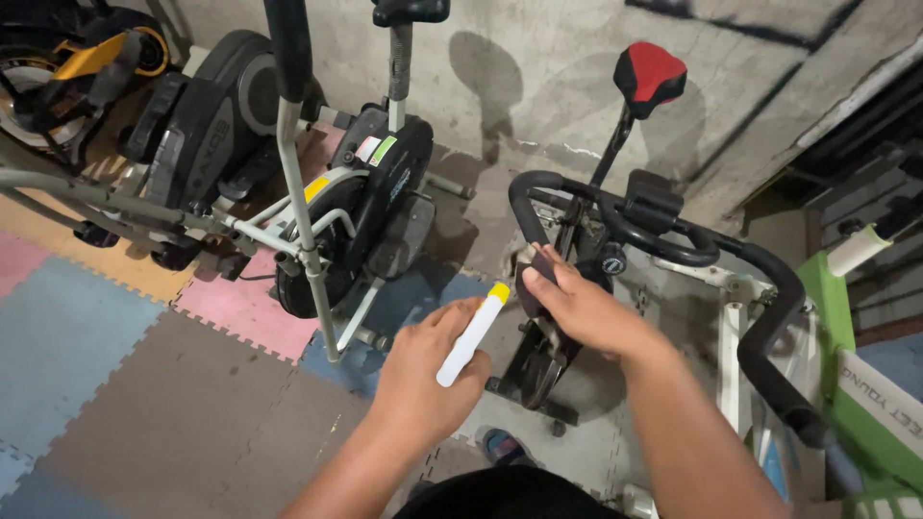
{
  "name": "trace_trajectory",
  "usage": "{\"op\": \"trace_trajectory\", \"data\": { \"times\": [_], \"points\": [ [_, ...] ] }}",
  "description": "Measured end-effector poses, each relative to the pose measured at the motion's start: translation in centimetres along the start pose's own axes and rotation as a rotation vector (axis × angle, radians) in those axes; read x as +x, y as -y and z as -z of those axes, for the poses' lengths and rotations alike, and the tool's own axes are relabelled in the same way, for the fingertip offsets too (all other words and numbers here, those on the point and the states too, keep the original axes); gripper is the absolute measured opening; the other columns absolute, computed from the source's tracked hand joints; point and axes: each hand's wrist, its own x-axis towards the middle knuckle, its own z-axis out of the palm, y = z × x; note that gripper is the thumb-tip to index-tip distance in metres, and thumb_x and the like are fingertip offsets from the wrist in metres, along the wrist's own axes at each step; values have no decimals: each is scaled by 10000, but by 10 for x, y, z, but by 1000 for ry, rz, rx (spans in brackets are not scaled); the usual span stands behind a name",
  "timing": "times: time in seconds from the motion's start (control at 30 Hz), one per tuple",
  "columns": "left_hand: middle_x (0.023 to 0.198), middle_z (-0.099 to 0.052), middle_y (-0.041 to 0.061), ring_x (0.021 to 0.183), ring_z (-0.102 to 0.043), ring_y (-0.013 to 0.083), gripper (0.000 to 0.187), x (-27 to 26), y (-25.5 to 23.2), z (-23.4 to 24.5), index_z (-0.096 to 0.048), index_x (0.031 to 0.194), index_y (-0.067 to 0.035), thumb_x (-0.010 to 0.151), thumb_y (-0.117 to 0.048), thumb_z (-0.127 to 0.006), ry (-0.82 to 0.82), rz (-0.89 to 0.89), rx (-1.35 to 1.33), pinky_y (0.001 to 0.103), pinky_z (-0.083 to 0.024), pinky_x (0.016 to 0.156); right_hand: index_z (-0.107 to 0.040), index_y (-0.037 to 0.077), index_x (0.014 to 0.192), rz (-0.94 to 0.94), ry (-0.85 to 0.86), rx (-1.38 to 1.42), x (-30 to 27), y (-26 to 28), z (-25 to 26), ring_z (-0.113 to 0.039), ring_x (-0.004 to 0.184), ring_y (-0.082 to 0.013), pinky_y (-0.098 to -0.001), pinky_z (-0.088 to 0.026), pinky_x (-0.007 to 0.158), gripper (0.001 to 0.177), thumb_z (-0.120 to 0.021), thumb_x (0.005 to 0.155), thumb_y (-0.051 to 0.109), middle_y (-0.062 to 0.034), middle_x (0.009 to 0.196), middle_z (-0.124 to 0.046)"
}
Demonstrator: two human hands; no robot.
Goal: Cleaning and wiping down various gym machines using a spray bottle and a cloth.
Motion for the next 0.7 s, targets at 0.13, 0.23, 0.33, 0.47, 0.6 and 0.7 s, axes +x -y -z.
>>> {"op": "trace_trajectory", "data": {
  "times": [0.13, 0.23, 0.33, 0.47, 0.6, 0.7],
  "points": [
    [1032, -793, 70, 645, -710, 314, 456, 0, 4, -3, -700, 1112, -33, 669, -52, -595, 3, -22, 1, 377, -544, 612, -308, 81, 1582, -104, 124, -231, 49, -23, 12, -346, 1508, -315, -440, -301, 1207, 859, -467, 914, 598, -164, 1657, -300],
    [1122, -791, 57, 658, -720, 321, 452, 2, 6, -7, -709, 1109, -56, 669, -68, -605, 28, 48, 34, 393, -548, 614, -373, 117, 1560, -139, 126, -134, 91, -44, 12, -190, 1579, -221, -391, -233, 1246, 700, -525, 945, 416, 1, 1744, -88],
    [1228, -782, 43, 667, -732, 314, 222, 0, 7, -8, -671, 872, -19, 662, -63, -613, 16, 69, 6, 391, -558, 621, -348, 268, 1588, -144, 41, -111, 124, -67, 4, -100, 1601, -207, -431, -196, 1262, 670, -540, 957, 386, 63, 1752, -22],
    [1221, -782, 43, 727, -739, 281, 227, -2, 7, -6, -662, 893, -40, 671, -55, -616, 1, 46, -27, 353, -564, 655, -279, 210, 1612, -144, -72, -55, 123, -77, -2, -202, 1564, -297, -419, -269, 1221, 754, -585, 941, 372, -80, 1738, -34],
    [1197, -795, 39, 651, -731, 275, 143, 0, 10, -3, -624, 793, -32, 649, -40, -620, -24, 17, -40, 354, -559, 609, -681, 27, 1184, -173, -30, 192, 58, -49, 8, -581, 956, -169, -285, -461, 864, 306, -591, 981, 237, -66, 1054, -678],
    [1120, -800, 39, 596, -692, 270, 318, 2, 5, 3, -693, 960, -32, 656, -11, -601, -35, -28, -69, 356, -538, 576, -671, 122, 1373, -262, 90, 136, 12, -20, 27, -571, 766, -170, -324, -448, 666, 432, -532, 1022, 333, -87, 948, -692]
  ]
}}
